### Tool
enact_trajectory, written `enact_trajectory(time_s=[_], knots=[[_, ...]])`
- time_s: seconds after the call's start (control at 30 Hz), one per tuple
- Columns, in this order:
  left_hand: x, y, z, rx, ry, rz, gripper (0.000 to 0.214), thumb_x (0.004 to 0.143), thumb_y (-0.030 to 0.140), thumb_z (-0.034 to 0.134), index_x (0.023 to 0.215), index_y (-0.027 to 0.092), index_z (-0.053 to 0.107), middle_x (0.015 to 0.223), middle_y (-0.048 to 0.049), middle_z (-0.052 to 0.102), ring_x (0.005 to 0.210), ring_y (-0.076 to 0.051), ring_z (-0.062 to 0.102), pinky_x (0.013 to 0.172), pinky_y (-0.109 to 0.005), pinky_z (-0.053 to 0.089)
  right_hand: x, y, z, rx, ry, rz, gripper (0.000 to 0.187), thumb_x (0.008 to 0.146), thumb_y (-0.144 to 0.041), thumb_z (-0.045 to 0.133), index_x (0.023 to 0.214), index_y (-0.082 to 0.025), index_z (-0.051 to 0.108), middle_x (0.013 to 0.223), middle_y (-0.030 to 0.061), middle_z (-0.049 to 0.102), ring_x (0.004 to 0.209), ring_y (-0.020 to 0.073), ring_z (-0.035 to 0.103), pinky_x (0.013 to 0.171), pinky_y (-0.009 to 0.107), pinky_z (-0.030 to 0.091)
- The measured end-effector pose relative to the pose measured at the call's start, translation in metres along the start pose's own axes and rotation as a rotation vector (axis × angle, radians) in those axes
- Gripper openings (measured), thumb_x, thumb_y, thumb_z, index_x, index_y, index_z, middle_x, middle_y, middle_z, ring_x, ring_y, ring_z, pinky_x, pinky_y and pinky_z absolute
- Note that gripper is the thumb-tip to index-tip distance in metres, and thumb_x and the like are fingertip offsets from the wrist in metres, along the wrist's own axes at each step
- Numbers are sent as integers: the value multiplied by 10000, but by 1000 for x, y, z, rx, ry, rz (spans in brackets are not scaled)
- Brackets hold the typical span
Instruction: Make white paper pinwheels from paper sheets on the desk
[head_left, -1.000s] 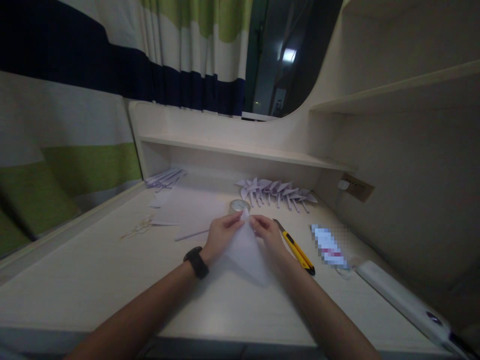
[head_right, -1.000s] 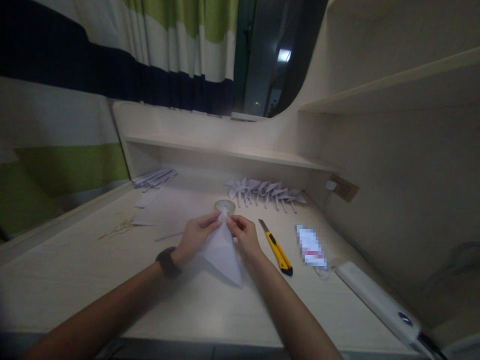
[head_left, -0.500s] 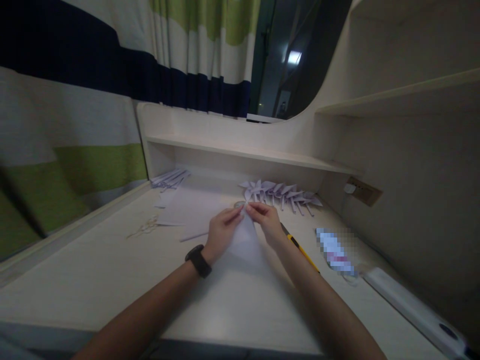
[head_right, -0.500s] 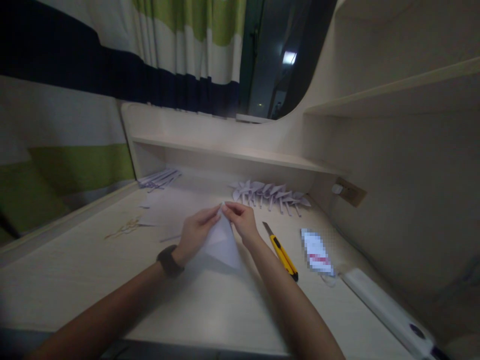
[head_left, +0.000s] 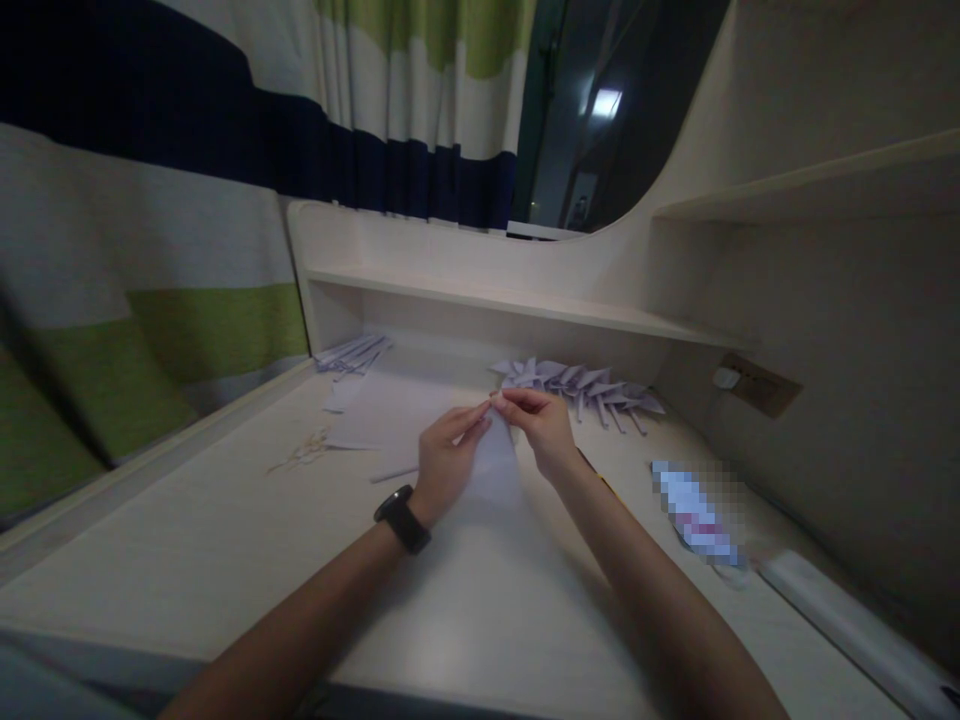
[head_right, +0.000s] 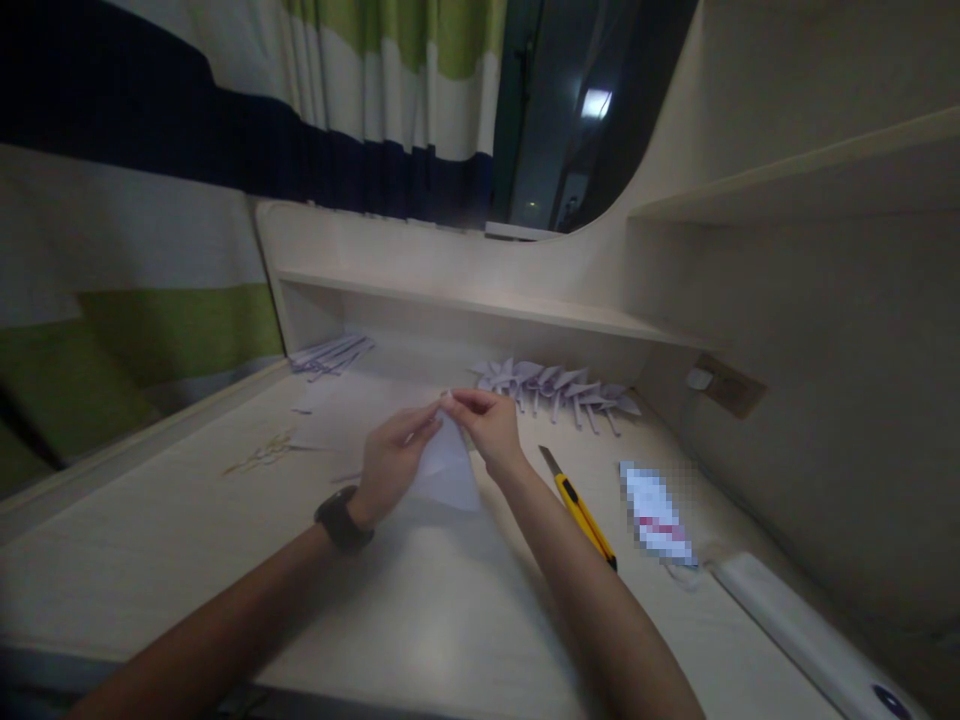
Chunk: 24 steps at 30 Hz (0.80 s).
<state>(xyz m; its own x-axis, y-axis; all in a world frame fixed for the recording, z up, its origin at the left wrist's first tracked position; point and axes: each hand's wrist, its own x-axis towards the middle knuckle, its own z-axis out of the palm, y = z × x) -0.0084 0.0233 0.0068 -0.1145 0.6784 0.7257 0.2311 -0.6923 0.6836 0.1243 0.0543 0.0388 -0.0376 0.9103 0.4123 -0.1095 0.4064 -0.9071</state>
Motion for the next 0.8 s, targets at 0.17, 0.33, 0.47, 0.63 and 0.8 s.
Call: enact_trajectory(time_s=[0.17, 0.33, 0.47, 0.63, 0.8], knots=[[-1, -2, 0, 11, -6, 68, 241, 852, 212, 587, 1064, 253, 694, 1022, -28, 704, 906, -162, 642, 852, -278, 482, -2, -5, -1, -8, 38, -18, 267, 536, -374, 821, 706, -186, 739, 692, 38, 713, 622, 171, 619, 622, 301, 500], [-3, -3, -2, 50, -16, 87, 238, 863, 244, 579, 1073, 265, 689, 1038, -24, 703, 922, -170, 645, 860, -289, 488, -3, -12, -1, -66, 55, -42, 282, 520, -405, 817, 677, -186, 737, 660, 39, 707, 602, 178, 619, 600, 309, 503], [-3, -2, -3, 53, -9, 96, 233, 865, 248, 581, 1071, 262, 690, 1063, -27, 700, 936, -173, 649, 872, -297, 490, -3, -14, -2, -88, 62, -51, 262, 534, -395, 812, 677, -187, 741, 662, 45, 708, 595, 180, 620, 597, 314, 498], [-5, -5, -2, 43, -12, 85, 243, 861, 272, 589, 1086, 269, 681, 1081, -28, 694, 933, -180, 651, 863, -312, 497, -3, -16, -3, -105, 50, -77, 246, 561, -393, 800, 694, -193, 746, 685, 53, 713, 618, 190, 629, 607, 321, 502], [-5, -5, -4, 47, -14, 118, 237, 866, 257, 582, 1077, 268, 687, 1015, -29, 712, 853, -160, 655, 806, -283, 507, -3, -20, -3, -98, 66, -51, 283, 512, -408, 814, 661, -178, 740, 643, 53, 706, 589, 189, 622, 587, 317, 501]])
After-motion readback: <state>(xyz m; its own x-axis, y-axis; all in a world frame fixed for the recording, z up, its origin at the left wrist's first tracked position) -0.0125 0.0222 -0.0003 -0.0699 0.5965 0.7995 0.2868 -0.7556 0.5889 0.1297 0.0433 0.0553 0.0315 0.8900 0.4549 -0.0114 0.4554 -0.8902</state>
